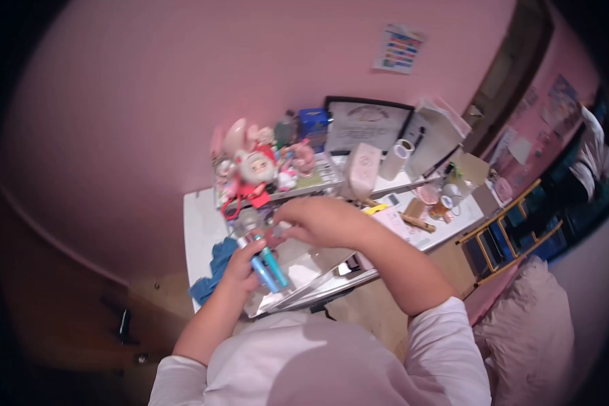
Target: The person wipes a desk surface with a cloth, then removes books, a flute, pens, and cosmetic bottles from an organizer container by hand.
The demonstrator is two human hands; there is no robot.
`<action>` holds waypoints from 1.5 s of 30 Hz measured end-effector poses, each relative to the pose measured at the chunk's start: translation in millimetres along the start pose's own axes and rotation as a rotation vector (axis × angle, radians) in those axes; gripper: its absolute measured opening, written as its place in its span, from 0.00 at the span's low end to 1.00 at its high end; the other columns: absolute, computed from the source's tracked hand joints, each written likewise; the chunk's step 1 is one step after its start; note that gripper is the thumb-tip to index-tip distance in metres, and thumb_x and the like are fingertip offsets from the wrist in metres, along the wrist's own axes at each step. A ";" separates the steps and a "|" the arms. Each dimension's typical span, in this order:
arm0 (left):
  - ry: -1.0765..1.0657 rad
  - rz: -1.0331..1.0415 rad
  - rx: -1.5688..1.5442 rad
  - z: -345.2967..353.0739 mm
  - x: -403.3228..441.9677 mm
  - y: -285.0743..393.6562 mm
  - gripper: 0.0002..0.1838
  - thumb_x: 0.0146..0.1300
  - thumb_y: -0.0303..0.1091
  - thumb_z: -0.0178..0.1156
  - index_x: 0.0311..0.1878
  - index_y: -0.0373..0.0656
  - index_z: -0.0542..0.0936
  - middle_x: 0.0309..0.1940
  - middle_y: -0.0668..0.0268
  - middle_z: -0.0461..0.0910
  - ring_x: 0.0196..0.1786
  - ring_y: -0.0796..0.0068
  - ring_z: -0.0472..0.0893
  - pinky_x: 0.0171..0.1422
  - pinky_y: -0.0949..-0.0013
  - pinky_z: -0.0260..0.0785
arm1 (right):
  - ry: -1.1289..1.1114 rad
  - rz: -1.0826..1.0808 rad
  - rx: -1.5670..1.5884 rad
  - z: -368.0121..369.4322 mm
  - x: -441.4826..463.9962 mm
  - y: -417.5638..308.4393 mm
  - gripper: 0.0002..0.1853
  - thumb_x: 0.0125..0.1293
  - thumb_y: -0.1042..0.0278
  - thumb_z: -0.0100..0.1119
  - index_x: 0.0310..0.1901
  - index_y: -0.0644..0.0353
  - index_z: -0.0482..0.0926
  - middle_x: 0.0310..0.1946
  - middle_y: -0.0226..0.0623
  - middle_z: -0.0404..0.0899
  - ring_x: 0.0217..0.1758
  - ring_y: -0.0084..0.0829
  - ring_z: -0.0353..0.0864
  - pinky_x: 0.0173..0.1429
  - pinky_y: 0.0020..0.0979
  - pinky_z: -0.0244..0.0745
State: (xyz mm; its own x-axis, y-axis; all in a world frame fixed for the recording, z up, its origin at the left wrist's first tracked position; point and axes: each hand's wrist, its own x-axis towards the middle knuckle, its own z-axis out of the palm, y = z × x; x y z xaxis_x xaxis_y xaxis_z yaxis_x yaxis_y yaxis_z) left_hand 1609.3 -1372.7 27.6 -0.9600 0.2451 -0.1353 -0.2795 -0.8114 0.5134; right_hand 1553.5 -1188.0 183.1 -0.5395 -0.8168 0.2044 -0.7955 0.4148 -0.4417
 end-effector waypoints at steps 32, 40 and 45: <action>-0.022 -0.005 0.090 20.3 -4.3 7.7 0.14 0.53 0.30 0.65 0.42 0.47 0.72 0.31 0.66 0.76 0.34 0.74 0.79 0.36 0.67 0.75 | 0.149 0.023 0.070 17.3 -8.3 4.1 0.12 0.59 0.64 0.61 0.43 0.58 0.78 0.32 0.40 0.79 0.31 0.36 0.78 0.36 0.32 0.72; 0.036 0.016 0.095 11.6 -8.4 7.5 0.16 0.56 0.36 0.63 0.45 0.48 0.70 0.26 0.69 0.72 0.23 0.75 0.77 0.22 0.63 0.77 | 0.103 0.206 0.073 26.3 3.7 -4.0 0.15 0.59 0.54 0.60 0.37 0.59 0.77 0.23 0.41 0.77 0.30 0.41 0.77 0.35 0.37 0.70; 0.102 0.029 0.124 16.0 -13.6 8.9 0.13 0.56 0.35 0.63 0.42 0.47 0.71 0.29 0.69 0.73 0.26 0.78 0.77 0.26 0.66 0.78 | 0.098 0.206 0.135 30.7 8.6 -0.1 0.15 0.58 0.55 0.61 0.37 0.60 0.78 0.24 0.41 0.77 0.27 0.38 0.76 0.33 0.34 0.69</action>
State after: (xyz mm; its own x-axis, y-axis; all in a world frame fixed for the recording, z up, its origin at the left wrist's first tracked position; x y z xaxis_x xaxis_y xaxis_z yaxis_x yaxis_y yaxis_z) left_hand 1620.2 -1374.7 47.6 -0.9660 0.1626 -0.2008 -0.2538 -0.7437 0.6185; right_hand 1557.3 -1207.4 158.1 -0.7156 -0.6752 0.1787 -0.6257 0.5060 -0.5937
